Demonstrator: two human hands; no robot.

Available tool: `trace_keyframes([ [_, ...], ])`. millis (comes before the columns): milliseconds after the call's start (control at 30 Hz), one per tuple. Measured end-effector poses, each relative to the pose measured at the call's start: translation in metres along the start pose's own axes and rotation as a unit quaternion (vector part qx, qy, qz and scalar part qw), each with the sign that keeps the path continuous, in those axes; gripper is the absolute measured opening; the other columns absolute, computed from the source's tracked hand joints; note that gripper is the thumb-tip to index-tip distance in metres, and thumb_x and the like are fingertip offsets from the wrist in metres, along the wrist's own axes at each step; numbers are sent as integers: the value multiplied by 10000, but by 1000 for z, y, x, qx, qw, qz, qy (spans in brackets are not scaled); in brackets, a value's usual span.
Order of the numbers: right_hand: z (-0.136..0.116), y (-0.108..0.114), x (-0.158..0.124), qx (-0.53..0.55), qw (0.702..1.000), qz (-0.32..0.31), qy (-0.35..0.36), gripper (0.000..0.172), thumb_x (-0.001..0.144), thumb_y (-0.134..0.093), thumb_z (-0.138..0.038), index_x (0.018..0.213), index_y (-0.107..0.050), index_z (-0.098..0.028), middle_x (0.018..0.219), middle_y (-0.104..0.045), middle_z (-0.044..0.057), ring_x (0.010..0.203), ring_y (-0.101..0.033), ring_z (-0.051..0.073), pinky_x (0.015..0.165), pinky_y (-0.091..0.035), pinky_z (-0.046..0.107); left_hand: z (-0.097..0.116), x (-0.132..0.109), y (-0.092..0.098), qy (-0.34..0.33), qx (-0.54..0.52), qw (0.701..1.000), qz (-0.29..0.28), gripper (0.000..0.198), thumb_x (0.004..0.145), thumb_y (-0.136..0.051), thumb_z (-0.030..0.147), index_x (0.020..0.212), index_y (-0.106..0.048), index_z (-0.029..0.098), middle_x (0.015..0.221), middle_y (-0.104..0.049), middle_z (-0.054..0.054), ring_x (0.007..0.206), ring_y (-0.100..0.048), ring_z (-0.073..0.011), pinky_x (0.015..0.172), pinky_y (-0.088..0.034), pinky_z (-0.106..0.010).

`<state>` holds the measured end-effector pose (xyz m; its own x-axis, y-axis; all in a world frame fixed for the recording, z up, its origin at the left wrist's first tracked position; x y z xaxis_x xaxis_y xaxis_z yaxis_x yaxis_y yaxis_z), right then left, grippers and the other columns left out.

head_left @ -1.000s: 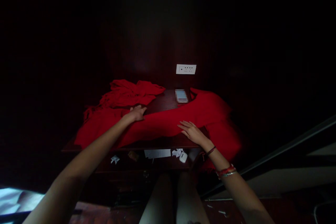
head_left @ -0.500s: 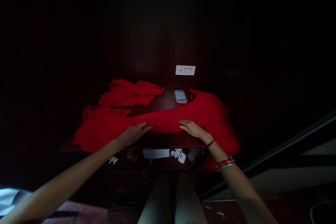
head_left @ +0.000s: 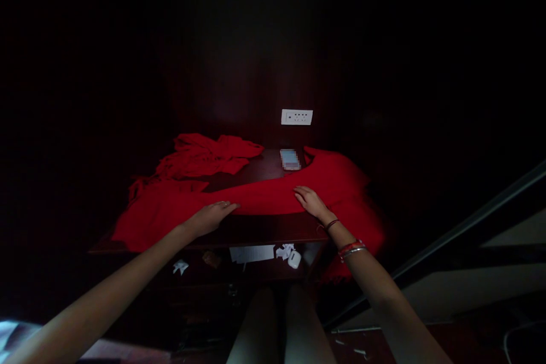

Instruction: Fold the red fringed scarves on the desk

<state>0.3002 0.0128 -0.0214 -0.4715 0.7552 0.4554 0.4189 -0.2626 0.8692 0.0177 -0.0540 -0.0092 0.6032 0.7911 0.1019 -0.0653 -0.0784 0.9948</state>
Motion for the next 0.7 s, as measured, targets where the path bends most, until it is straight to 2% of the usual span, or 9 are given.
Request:
trace_keyframes([
  [100, -12, 14, -4, 52, 997, 53, 23, 287, 823, -329, -274, 991, -539, -173, 976, -561, 63, 944, -476, 140, 857, -354, 315, -10, 11, 8, -13, -93, 995, 45, 531, 638, -264, -16, 1130, -349, 164, 1113, -477, -56, 1018, -443, -112, 852, -345, -227],
  [167, -22, 21, -6, 74, 994, 61, 43, 270, 802, -377, -308, 979, -538, -182, 963, -548, 58, 928, -475, 138, 843, -359, 306, -17, 18, 8, -3, -126, 989, 74, 492, 623, -259, -6, 1077, -372, 150, 1085, -489, -57, 1002, -449, -109, 853, -343, -230],
  [300, -37, 23, -11, 74, 993, 31, 85, 362, 695, -523, -402, 981, -524, -179, 968, -512, 63, 917, -464, 153, 816, -363, 297, -27, 27, 4, 17, -137, 987, 84, 427, 603, -268, 21, 982, -405, 161, 985, -523, -37, 938, -478, -115, 828, -356, -244],
  [467, -32, 18, -9, 37, 996, 13, 79, 176, 768, -460, -263, 894, -535, -167, 849, -559, 54, 831, -495, 145, 777, -359, 304, -31, 24, 15, 35, -119, 989, 83, 365, 630, -274, 54, 944, -415, 175, 939, -528, -20, 886, -490, -124, 809, -364, -252],
  [567, -27, 17, -8, 60, 996, 26, 69, 150, 776, -448, -226, 888, -527, -166, 835, -577, 51, 811, -511, 140, 749, -374, 279, -21, 21, 19, 37, -83, 993, 69, 347, 658, -310, 82, 976, -418, 165, 968, -516, -38, 902, -479, -139, 820, -358, -263],
  [700, -25, 16, -8, 86, 994, 39, 62, 136, 785, -429, -197, 880, -523, -168, 844, -588, 45, 804, -521, 131, 734, -384, 247, 14, 23, 14, 7, -1, 998, 62, 345, 710, -424, 227, 1052, -412, 179, 1069, -459, -67, 998, -427, -186, 863, -330, -306],
])
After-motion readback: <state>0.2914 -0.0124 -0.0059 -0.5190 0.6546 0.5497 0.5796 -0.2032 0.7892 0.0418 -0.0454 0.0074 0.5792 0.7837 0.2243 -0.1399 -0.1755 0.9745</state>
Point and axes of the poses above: each hand's wrist, its own x-axis towards the middle knuckle, its own y-axis out of the back of the hand, z = x × y, the point moved 5 cm from there along x, towards the middle knuckle
